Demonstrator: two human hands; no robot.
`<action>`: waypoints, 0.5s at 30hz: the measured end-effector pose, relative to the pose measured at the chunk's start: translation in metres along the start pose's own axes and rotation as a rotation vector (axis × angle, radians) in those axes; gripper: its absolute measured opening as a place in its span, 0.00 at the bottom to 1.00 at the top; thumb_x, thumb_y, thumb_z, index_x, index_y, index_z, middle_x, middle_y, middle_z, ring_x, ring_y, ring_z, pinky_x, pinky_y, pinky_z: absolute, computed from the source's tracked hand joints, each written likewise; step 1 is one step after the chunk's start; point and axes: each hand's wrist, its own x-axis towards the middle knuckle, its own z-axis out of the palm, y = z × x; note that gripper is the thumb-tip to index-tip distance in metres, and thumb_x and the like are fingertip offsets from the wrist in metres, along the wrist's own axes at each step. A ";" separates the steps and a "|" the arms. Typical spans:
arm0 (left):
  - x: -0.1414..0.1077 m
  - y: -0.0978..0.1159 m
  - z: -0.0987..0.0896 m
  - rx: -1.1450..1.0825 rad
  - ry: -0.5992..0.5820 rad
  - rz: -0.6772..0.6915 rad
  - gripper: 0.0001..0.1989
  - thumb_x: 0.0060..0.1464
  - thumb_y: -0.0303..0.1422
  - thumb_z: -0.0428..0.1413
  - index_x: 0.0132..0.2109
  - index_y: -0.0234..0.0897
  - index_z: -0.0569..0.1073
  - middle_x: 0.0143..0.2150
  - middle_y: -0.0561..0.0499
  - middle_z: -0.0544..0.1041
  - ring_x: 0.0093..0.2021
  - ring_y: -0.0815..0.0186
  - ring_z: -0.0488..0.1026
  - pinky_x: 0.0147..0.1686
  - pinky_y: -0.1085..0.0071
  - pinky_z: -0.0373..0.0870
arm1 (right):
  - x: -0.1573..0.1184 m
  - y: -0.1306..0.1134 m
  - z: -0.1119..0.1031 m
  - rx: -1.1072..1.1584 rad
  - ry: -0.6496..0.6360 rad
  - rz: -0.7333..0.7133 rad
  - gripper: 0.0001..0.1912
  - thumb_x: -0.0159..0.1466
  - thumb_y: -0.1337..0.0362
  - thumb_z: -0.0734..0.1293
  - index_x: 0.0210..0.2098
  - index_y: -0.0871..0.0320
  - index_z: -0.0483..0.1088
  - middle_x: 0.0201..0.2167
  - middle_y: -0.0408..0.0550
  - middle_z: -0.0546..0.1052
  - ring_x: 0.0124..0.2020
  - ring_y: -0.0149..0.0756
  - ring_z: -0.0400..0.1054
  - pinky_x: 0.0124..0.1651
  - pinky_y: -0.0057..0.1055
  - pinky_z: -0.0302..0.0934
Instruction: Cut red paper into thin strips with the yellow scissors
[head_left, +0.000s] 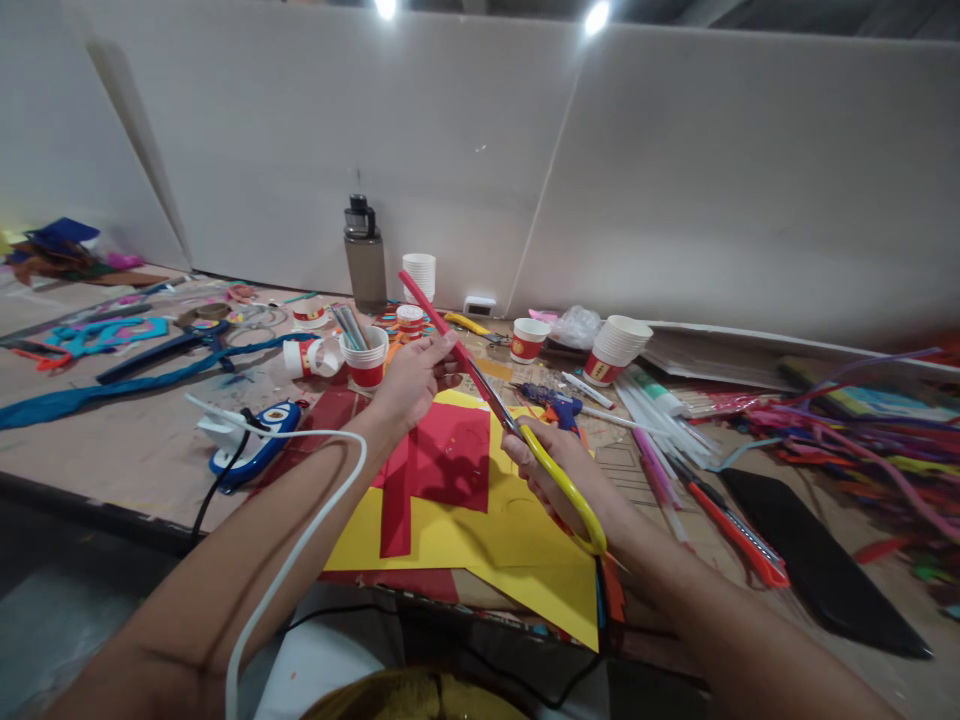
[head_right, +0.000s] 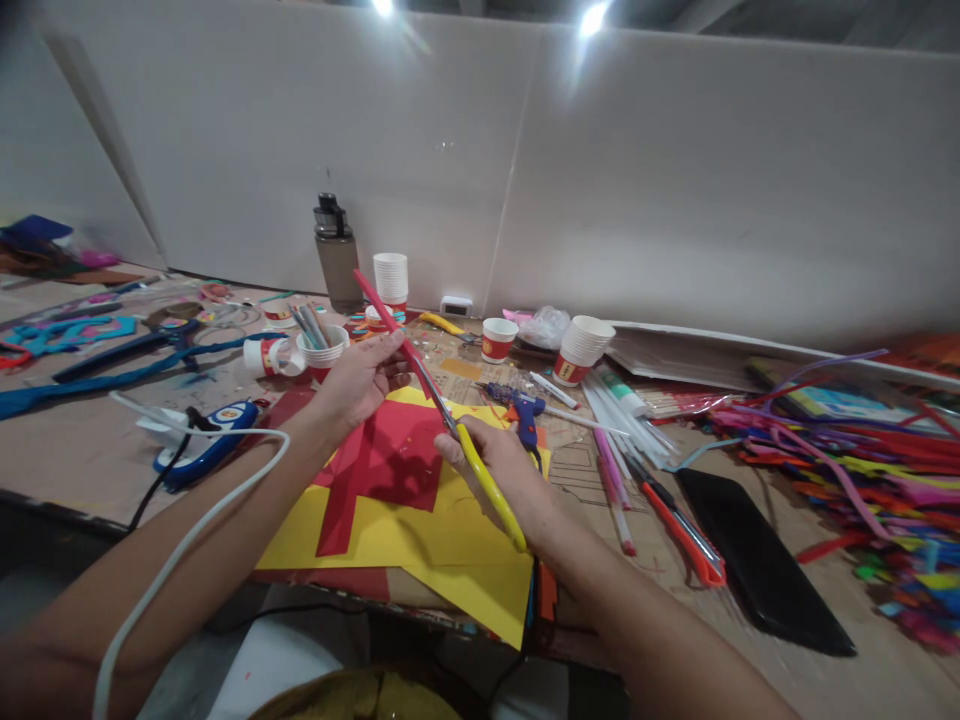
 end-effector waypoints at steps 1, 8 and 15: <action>0.001 0.000 0.000 -0.006 0.011 0.011 0.13 0.44 0.36 0.64 0.32 0.33 0.68 0.25 0.53 0.74 0.24 0.73 0.71 0.26 0.75 0.67 | 0.000 0.000 -0.001 -0.011 0.001 -0.011 0.20 0.63 0.46 0.57 0.27 0.56 0.56 0.20 0.39 0.62 0.20 0.26 0.54 0.21 0.25 0.47; 0.001 0.001 -0.001 0.022 0.010 -0.005 0.13 0.44 0.34 0.64 0.31 0.33 0.68 0.27 0.52 0.76 0.25 0.73 0.72 0.26 0.76 0.67 | 0.001 -0.002 -0.003 -0.093 -0.020 -0.096 0.17 0.65 0.49 0.56 0.28 0.56 0.58 0.21 0.39 0.62 0.22 0.28 0.56 0.24 0.26 0.50; -0.001 0.000 0.001 0.052 -0.013 -0.019 0.13 0.44 0.34 0.64 0.30 0.33 0.67 0.27 0.51 0.76 0.26 0.73 0.72 0.25 0.77 0.66 | 0.001 -0.001 -0.001 -0.115 -0.005 -0.107 0.17 0.65 0.50 0.56 0.28 0.56 0.58 0.21 0.39 0.61 0.22 0.28 0.55 0.24 0.26 0.50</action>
